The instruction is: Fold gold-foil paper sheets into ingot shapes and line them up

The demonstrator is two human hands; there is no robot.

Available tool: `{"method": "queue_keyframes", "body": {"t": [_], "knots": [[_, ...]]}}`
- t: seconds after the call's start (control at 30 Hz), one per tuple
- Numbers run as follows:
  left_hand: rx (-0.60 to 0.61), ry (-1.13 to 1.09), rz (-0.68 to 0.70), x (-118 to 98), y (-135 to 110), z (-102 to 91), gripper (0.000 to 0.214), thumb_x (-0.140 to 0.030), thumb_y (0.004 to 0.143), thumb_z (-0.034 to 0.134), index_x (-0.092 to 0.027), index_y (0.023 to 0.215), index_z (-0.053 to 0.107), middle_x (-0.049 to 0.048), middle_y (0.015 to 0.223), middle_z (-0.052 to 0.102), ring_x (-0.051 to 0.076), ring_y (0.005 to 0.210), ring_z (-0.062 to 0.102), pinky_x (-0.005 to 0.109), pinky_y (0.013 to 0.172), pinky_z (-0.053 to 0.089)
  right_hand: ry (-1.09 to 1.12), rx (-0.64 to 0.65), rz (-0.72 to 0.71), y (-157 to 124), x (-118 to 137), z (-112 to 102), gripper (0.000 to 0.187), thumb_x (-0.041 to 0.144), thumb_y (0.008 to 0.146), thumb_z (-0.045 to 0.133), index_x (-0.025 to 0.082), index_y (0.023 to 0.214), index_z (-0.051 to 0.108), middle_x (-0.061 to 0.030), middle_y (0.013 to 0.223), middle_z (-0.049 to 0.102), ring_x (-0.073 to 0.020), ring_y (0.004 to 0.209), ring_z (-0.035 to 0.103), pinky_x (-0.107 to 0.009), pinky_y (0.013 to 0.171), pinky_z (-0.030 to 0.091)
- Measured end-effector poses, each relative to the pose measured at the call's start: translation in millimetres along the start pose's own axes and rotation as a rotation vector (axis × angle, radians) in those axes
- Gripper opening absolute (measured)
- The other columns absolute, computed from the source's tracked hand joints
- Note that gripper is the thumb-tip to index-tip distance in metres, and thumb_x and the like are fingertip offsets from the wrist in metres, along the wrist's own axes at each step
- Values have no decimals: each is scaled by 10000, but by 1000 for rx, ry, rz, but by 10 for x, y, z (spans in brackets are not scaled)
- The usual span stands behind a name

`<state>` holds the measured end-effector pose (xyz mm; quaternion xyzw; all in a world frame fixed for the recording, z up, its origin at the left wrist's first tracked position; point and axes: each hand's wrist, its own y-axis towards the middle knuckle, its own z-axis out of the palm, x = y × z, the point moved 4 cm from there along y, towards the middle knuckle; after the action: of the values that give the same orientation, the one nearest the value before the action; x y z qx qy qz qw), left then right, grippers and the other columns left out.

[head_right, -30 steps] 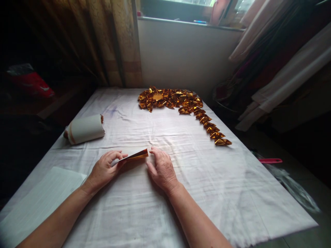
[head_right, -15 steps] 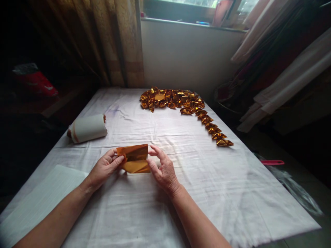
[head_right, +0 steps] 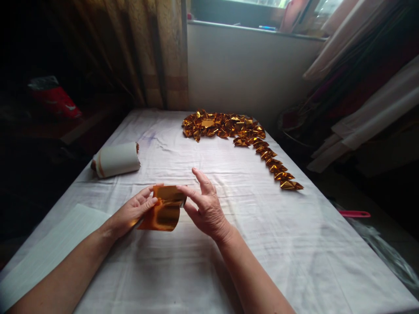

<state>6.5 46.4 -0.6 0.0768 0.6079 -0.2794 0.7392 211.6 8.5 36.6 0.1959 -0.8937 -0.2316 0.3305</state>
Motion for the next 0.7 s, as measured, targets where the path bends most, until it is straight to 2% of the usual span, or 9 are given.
{"method": "queue_keyframes", "body": {"t": [0.1,0.17,0.2,0.3,0.37,0.47,0.53,0.6,0.7], "knots": [[-16,57,-6,34,7,-37,761,-543,792,693,-239,1425,399,59,1004,718,214,889,705,339,807,553,-61,18,-46,-9,93,-17,230,183,856,566,297,929,753,-7,1541,384,-275,1421,348,-500,1126,355],[-64,142,19,47,26,-94,753,-560,825,639,-219,1446,382,51,954,707,202,877,698,332,795,549,-82,-7,-57,-27,123,-33,217,192,866,557,293,874,750,-14,1483,466,-270,1395,386,-496,1112,369],[-114,206,57,35,32,-131,725,-563,841,611,-213,1439,396,65,1003,699,205,912,692,340,811,547,-98,-30,-56,-38,131,-42,215,198,870,550,289,874,745,-23,1451,503,-270,1381,403,-493,1104,375],[-343,534,327,-125,-29,-184,578,-548,866,564,-211,1334,513,116,1274,608,247,1138,612,404,950,508,-198,-107,-16,-68,129,-58,195,230,877,541,287,873,728,-26,1356,595,-276,1336,455,-490,1087,371],[-445,828,578,-276,-143,-77,472,-511,883,562,-219,1254,575,119,1333,574,269,1245,535,447,1050,439,-275,-141,10,-79,131,-51,179,248,878,545,290,865,719,-18,1290,647,-272,1274,514,-477,1065,376],[-348,1166,859,-378,-297,249,344,-439,885,612,-257,1176,638,81,1196,658,259,1163,581,454,1074,407,-329,-161,-24,-82,171,-6,163,236,885,550,282,866,705,-9,1123,729,-235,1103,620,-427,1004,402],[-301,1283,981,-382,-357,421,255,-367,882,641,-276,1117,675,51,1096,695,234,1075,613,433,1049,414,-323,-162,-66,-82,207,34,156,224,894,549,272,863,694,3,1015,757,-211,1007,650,-400,964,408],[-309,1305,1035,-367,-369,492,172,-286,888,638,-273,1047,703,31,991,715,203,982,626,399,1001,435,-304,-144,-76,-84,223,75,156,223,903,544,269,859,686,9,970,763,-200,972,655,-387,946,402],[-292,1265,1050,-337,-337,464,126,-222,895,621,-267,957,721,4,879,727,173,881,627,362,937,445,-252,-108,-69,-92,211,118,154,236,914,540,270,859,680,9,966,762,-193,973,650,-376,943,397]]}}
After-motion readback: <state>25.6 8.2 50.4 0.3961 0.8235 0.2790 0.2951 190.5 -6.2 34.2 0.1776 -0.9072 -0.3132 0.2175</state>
